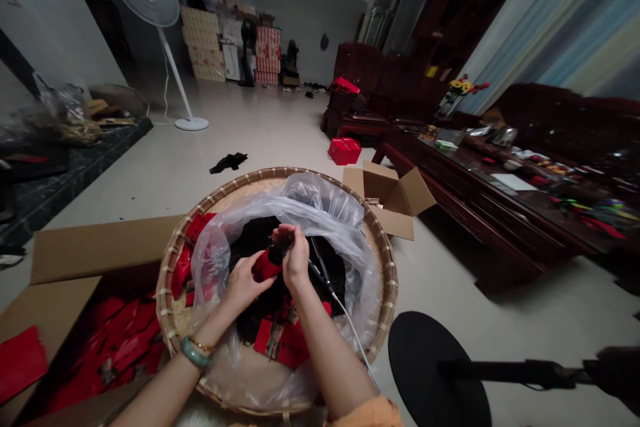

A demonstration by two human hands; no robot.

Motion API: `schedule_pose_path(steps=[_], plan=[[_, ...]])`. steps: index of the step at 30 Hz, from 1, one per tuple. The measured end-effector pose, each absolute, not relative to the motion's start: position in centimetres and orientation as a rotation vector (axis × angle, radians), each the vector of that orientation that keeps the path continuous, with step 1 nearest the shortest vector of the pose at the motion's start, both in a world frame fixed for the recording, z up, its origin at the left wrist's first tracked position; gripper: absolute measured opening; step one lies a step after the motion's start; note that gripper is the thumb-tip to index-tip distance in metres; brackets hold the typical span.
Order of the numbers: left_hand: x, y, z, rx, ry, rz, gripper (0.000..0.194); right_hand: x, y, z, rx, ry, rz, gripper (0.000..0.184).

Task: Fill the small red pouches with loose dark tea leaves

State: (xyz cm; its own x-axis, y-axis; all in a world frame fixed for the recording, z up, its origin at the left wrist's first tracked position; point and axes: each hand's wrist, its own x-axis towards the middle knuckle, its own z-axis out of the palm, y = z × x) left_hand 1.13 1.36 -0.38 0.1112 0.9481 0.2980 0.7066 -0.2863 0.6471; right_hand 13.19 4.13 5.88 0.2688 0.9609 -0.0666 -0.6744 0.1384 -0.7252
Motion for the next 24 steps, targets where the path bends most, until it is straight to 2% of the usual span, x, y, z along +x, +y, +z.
schedule_pose_path(steps=[9,13,18,22,24], plan=[[0.9,1.6,-1.6,2.003,1.580,1.051,0.057,14.6,4.4,5.8,-0.681,-0.178,1.451,0.032],[0.6,1.7,-1.6,1.939,1.605,1.188,0.056,15.9,4.5,4.5,-0.738,-0.151,1.420,0.027],[0.3,1.7,-1.2,1.944,1.587,1.260,0.054,15.7,2.9,3.2,-1.077,-0.665,1.353,0.013],[0.4,1.4,-0.9,2.029,1.563,1.230,0.051,15.2,1.9,3.4,-1.209,-1.057,1.091,0.017],[0.4,1.3,-0.6,2.067,1.543,1.222,0.050,15.0,1.8,3.9,-1.188,-1.229,1.006,0.029]])
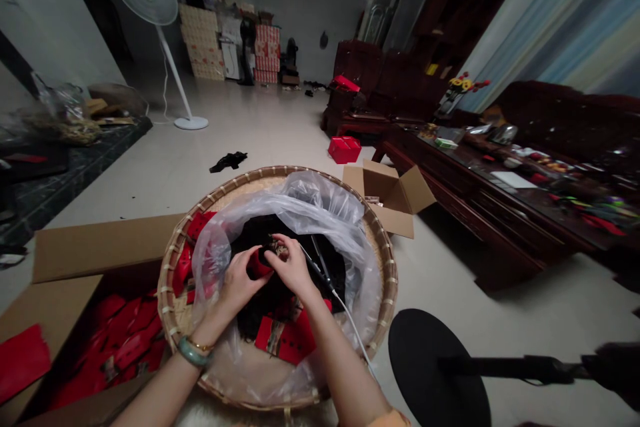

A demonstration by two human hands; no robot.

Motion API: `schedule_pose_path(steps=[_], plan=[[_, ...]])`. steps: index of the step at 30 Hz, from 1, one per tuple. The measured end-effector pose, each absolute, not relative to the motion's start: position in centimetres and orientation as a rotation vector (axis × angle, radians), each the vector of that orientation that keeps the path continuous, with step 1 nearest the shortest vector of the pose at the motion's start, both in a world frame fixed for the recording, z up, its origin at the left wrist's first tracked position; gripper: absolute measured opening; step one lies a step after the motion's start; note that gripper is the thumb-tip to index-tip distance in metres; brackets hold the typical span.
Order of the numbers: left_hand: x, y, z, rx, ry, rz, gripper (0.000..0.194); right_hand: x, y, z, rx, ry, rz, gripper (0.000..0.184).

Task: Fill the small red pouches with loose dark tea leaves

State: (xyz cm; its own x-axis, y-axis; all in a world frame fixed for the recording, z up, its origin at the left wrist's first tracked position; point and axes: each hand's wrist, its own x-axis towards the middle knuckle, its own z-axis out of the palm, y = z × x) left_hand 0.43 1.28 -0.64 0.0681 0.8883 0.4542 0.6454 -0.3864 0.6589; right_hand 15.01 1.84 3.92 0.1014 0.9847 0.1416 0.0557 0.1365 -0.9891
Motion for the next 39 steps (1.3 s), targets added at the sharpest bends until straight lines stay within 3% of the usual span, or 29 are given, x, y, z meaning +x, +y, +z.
schedule_pose_path(steps=[2,5,13,15,19,24,28,36,39], plan=[[0.4,1.2,-0.4,2.094,1.520,1.212,0.048,14.9,1.9,4.4,-1.134,-1.389,0.945,0.031],[0.4,1.1,-0.2,2.113,1.498,1.202,0.047,14.9,1.9,5.1,-1.079,-1.476,0.893,0.020],[-0.3,1.0,-0.2,1.984,1.506,1.334,0.055,16.6,1.2,6.3,-1.114,-1.273,0.875,0.010],[-0.3,0.9,-0.3,1.950,1.506,1.365,0.058,16.7,0.8,6.5,-1.097,-1.308,0.907,0.015],[-0.1,0.7,-0.3,1.905,1.510,1.332,0.063,15.8,-0.3,6.1,-1.070,-1.462,0.911,0.045],[0.1,0.6,0.3,1.751,1.544,1.063,0.057,15.0,0.2,3.9,-1.197,-1.366,0.898,0.020],[-0.1,0.5,0.8,1.449,1.239,0.899,0.043,15.5,1.3,2.9,-1.165,-1.128,1.151,0.013],[0.4,0.3,1.5,1.156,1.065,0.892,0.045,15.5,1.1,3.4,-1.181,-1.176,1.213,0.016],[0.5,0.2,1.4,1.186,1.026,0.810,0.041,15.8,1.3,3.2,-1.252,-1.168,1.172,0.027]])
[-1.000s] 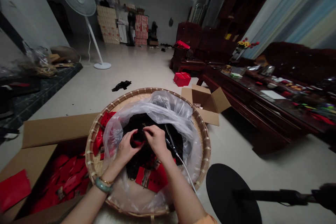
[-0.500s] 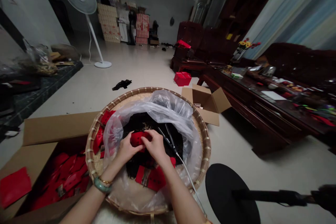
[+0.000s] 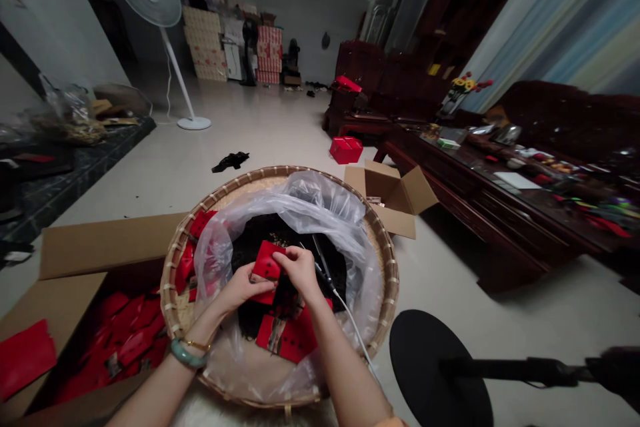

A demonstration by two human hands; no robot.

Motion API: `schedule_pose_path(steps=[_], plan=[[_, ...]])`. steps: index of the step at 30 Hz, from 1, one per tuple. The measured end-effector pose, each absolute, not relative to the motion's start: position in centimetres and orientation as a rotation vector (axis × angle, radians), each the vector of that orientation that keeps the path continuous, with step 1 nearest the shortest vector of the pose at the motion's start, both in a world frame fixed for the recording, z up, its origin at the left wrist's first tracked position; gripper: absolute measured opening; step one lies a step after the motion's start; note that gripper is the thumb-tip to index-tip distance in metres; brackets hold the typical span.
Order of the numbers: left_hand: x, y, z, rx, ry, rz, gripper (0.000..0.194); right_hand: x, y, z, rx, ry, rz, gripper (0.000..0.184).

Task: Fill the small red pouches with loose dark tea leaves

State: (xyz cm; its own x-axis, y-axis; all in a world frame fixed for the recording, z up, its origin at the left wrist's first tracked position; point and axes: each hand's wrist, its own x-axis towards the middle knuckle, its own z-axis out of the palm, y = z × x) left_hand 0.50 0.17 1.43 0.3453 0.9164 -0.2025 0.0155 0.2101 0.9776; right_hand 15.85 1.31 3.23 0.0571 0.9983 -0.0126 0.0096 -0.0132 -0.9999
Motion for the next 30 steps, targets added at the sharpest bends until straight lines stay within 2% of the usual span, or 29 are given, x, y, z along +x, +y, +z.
schedule_pose_path(steps=[7,18,30], plan=[[0.1,0.1,0.9,1.189,1.005,0.594,0.027,17.0,1.7,2.9,-1.283,-1.163,1.175,0.032],[0.7,0.1,1.1,0.903,0.905,0.757,0.043,16.1,1.5,2.4,-1.283,-1.241,1.232,0.026],[0.8,0.0,1.7,0.804,0.938,0.819,0.045,15.5,1.9,1.7,-1.299,-1.183,1.344,0.035]])
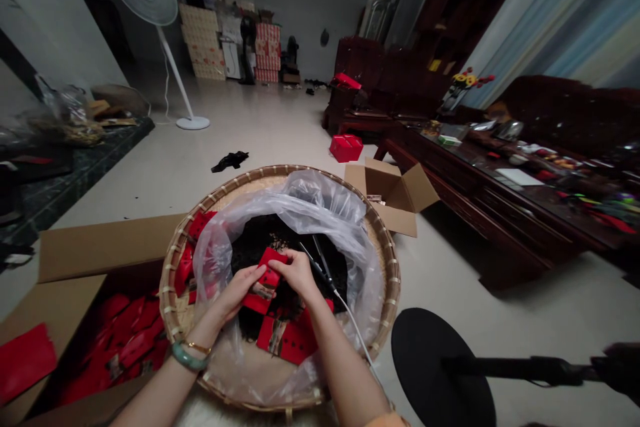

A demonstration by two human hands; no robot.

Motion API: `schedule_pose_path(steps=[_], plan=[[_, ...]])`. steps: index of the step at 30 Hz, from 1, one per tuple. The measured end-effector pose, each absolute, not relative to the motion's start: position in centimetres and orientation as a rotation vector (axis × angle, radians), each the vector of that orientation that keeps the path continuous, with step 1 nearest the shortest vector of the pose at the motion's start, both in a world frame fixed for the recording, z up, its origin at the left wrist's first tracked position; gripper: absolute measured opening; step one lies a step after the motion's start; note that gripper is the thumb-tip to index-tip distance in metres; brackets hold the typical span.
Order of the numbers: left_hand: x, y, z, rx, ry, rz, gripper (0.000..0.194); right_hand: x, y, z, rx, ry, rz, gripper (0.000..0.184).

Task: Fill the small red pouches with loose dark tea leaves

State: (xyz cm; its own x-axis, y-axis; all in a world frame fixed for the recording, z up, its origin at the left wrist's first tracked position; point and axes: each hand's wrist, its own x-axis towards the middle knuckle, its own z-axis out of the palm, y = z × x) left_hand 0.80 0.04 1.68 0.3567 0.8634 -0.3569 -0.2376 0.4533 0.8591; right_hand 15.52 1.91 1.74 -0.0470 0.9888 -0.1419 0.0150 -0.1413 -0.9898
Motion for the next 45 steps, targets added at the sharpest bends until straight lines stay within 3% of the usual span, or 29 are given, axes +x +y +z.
schedule_pose_path(steps=[8,11,13,16,18,21,27,32,34,45], plan=[[0.8,-0.1,1.6,0.796,0.907,0.784,0.040,15.4,1.6,1.4,-1.343,-1.222,1.309,0.030],[0.9,-0.2,1.3,0.802,0.935,0.744,0.047,15.5,1.7,1.5,-1.356,-1.291,1.238,0.026],[0.8,-0.1,1.2,0.781,0.966,0.754,0.050,16.3,1.8,1.8,-1.400,-1.360,1.082,0.027],[0.5,0.0,1.2,0.733,0.983,0.805,0.049,18.3,1.6,2.0,-1.647,-1.543,0.563,0.031],[0.4,0.1,1.2,0.708,0.981,0.836,0.050,19.8,1.3,1.8,-1.928,-1.683,0.254,0.044],[0.4,0.1,1.2,0.698,0.973,0.855,0.050,21.0,0.7,1.0,-2.238,-1.838,0.129,0.061],[0.4,-0.1,1.1,0.713,0.969,0.857,0.051,22.0,0.9,0.7,-2.137,-1.780,0.407,0.053],[0.4,-0.1,1.3,0.735,0.984,0.832,0.049,22.5,0.6,3.1,-1.523,-1.519,1.247,0.052],[0.4,-0.2,1.2,0.761,0.975,0.813,0.046,22.4,0.4,4.2,-1.405,-1.506,1.412,0.054],[0.6,-0.5,0.9,0.890,0.989,0.700,0.044,20.8,1.2,5.1,-1.421,-1.731,1.308,0.033]])
